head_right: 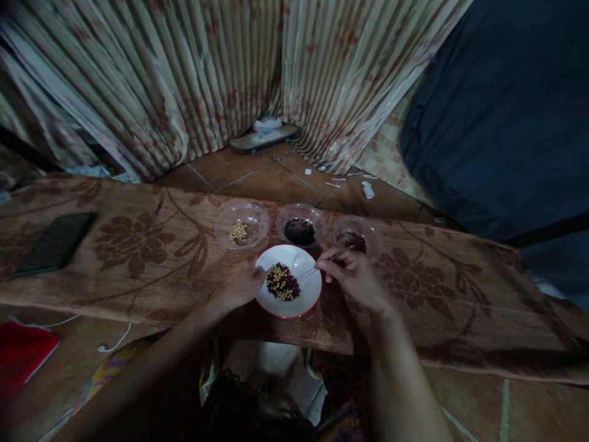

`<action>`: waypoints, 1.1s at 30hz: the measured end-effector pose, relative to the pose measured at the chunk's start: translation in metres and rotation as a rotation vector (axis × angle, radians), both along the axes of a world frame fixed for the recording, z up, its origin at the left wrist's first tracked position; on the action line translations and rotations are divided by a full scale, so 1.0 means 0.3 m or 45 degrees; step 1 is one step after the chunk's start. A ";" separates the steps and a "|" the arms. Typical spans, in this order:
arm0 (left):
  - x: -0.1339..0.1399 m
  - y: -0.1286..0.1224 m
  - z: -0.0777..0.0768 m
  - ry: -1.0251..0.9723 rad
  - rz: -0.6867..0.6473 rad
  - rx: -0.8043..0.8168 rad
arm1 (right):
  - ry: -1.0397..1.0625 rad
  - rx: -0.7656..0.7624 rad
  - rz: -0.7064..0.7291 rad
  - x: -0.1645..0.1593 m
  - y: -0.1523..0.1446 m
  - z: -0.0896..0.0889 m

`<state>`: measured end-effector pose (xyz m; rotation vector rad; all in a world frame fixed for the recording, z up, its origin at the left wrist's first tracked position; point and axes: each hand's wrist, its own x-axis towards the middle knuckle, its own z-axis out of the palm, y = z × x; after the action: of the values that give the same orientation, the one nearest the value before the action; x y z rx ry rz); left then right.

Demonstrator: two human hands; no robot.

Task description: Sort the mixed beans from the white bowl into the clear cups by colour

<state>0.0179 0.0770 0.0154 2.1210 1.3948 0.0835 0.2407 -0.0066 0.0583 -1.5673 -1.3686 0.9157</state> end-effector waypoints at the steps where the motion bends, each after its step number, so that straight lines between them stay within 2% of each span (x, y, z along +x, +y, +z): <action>1: -0.001 0.000 -0.002 -0.011 -0.007 0.000 | 0.002 -0.024 0.067 -0.016 0.001 -0.001; 3: -0.004 0.001 -0.009 -0.038 -0.020 0.004 | 0.011 -0.059 0.132 -0.034 0.004 -0.009; 10: -0.010 -0.001 -0.015 -0.112 -0.023 -0.053 | -0.016 -0.180 0.162 -0.034 0.012 -0.049; 24: -0.009 0.002 -0.044 -0.082 -0.016 0.022 | -0.065 -0.196 0.156 -0.040 0.017 -0.054; 33: -0.007 -0.001 -0.023 -0.058 -0.018 0.036 | -0.050 -0.195 0.172 -0.031 0.019 -0.067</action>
<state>0.0158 0.0767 0.0085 2.1386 1.3595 0.1461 0.2314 -0.0010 0.0380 -1.6297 -1.4753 1.0994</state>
